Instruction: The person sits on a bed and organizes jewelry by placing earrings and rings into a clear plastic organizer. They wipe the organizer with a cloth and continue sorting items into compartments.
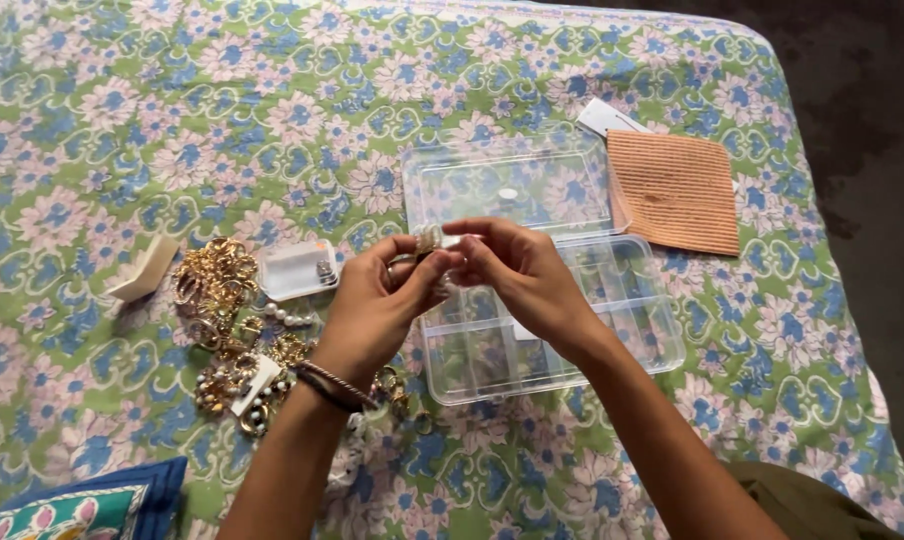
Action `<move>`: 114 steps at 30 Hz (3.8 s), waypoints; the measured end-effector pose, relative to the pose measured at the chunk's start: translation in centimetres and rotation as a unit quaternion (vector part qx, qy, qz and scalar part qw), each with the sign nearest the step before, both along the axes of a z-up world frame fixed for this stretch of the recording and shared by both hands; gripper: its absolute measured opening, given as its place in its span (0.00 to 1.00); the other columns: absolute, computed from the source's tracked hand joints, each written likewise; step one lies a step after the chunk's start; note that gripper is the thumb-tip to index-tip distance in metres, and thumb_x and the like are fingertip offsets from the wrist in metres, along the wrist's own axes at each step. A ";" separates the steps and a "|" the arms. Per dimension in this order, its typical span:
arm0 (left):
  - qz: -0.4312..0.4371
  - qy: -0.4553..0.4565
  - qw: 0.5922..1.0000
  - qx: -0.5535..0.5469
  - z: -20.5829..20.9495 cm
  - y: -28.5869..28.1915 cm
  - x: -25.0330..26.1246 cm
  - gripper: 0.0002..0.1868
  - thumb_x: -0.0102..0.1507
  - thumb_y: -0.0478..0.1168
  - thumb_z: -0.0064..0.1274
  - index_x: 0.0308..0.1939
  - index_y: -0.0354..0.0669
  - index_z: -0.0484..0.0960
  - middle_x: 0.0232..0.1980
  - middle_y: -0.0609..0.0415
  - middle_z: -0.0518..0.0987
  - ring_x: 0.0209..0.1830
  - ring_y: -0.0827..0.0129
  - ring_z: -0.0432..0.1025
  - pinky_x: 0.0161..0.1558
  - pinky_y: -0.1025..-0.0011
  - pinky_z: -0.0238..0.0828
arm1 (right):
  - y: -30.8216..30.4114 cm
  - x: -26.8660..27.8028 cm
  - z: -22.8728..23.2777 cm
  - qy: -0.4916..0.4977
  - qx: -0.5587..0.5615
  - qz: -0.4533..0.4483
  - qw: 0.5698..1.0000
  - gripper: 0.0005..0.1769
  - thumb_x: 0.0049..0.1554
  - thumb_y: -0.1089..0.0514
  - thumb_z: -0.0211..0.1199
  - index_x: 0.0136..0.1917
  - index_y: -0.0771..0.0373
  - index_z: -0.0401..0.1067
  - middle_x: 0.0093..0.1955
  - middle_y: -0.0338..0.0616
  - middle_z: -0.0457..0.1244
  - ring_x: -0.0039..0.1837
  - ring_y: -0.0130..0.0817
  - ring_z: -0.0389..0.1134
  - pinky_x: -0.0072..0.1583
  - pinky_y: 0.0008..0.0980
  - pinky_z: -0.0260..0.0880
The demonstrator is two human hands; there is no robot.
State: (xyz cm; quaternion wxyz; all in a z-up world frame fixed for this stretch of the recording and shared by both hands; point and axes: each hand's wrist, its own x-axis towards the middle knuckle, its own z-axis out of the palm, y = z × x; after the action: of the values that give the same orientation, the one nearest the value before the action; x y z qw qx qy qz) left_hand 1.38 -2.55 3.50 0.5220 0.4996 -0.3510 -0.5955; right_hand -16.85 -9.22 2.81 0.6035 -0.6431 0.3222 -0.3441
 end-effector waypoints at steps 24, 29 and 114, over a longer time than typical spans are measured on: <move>-0.021 -0.033 0.999 0.029 -3.6 0.4 0.5 0.13 0.65 0.39 0.60 0.42 0.28 0.87 0.31 0.56 0.82 0.28 0.79 0.72 0.30 0.80 0.70 | 0.3 0.2 1.8 0.217 -0.058 0.045 0.973 0.21 0.62 0.50 0.58 0.65 0.61 0.74 0.51 0.44 0.73 0.52 0.28 0.75 0.53 0.32 0.77; 0.010 0.003 0.999 0.037 -3.5 0.1 0.2 0.11 0.64 0.35 0.58 0.47 0.30 0.86 0.35 0.56 0.84 0.32 0.78 0.76 0.35 0.80 0.75 | 0.3 0.1 1.9 0.189 -0.039 0.044 0.980 0.21 0.61 0.51 0.61 0.63 0.63 0.76 0.50 0.44 0.74 0.51 0.25 0.75 0.52 0.29 0.77; 0.257 -0.408 0.876 -0.016 -4.3 2.2 13.3 0.09 0.58 0.34 0.58 0.42 0.43 0.83 0.40 0.53 0.86 0.38 0.68 0.82 0.42 0.69 0.78 | 4.9 6.5 4.2 0.337 -0.274 -0.002 0.901 0.09 0.56 0.65 0.64 0.48 0.59 0.82 0.49 0.46 0.73 0.44 0.36 0.74 0.48 0.35 0.77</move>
State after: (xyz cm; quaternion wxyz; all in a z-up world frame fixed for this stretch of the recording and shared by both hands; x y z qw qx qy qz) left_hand 14.71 -0.33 -0.83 0.4750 0.7623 -0.4019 -0.1781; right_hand -10.37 -4.34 7.06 0.2583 -0.8600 0.4008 -0.1821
